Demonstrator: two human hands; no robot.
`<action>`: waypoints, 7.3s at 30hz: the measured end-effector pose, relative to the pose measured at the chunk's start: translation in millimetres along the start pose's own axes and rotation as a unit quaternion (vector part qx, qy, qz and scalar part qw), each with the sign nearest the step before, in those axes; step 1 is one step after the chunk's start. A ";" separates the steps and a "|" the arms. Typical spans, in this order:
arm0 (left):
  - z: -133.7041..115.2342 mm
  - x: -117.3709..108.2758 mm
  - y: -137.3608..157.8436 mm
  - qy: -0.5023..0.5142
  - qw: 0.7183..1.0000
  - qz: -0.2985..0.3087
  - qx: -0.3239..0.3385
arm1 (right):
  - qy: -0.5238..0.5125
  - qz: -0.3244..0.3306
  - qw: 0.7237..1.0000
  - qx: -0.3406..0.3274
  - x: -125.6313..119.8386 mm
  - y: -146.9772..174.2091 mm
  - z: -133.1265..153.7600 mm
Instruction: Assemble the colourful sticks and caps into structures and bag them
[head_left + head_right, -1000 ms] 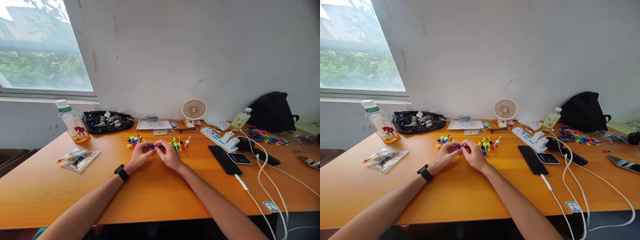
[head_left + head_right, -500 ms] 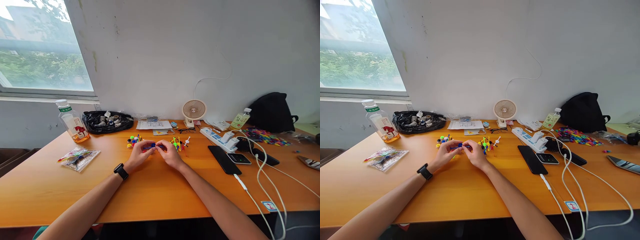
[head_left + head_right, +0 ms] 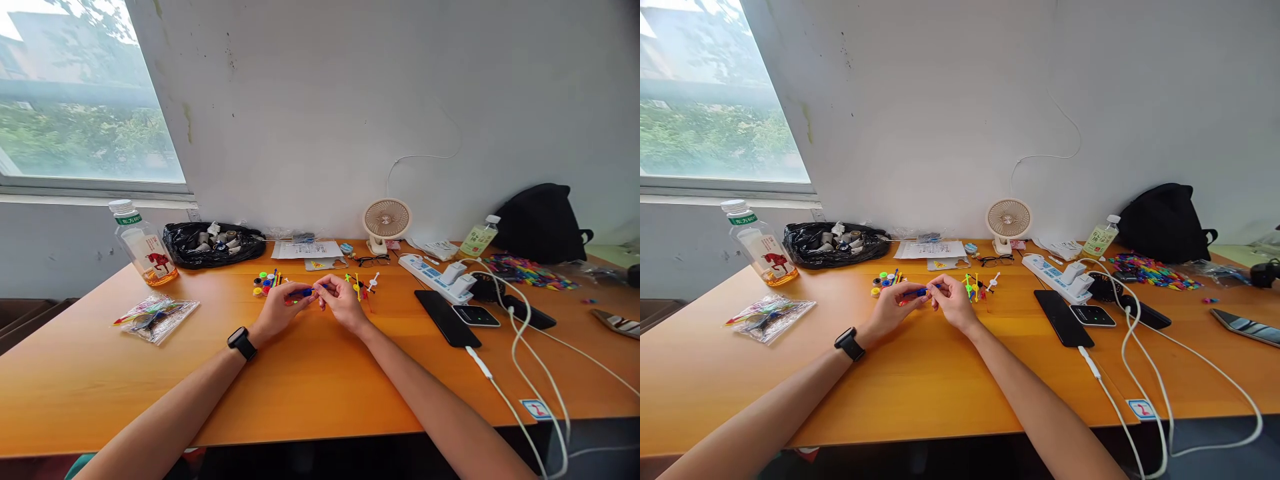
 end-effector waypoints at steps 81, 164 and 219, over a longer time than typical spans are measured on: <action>9.1 -14.9 -2.7 0.221 0.961 -0.041 -0.164 | 0.069 0.043 0.993 0.081 -10.4 -0.2 -0.3; -9.9 29.3 19.4 -0.358 0.916 0.156 0.093 | 0.536 0.117 0.836 -0.027 -43.0 -7.1 12.3; -10.3 4.6 10.3 -0.310 0.939 0.134 0.060 | 0.572 0.008 0.817 0.073 -122.5 -10.5 -1.7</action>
Point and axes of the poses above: each hand's wrist, its own y-axis away from the middle knuckle, its own x-axis out of the palm, z = x × y, the point moved 7 cm from there along -y, towards the middle knuckle, and after that the axes turned 7 degrees about -y, right-handed, at the moved point
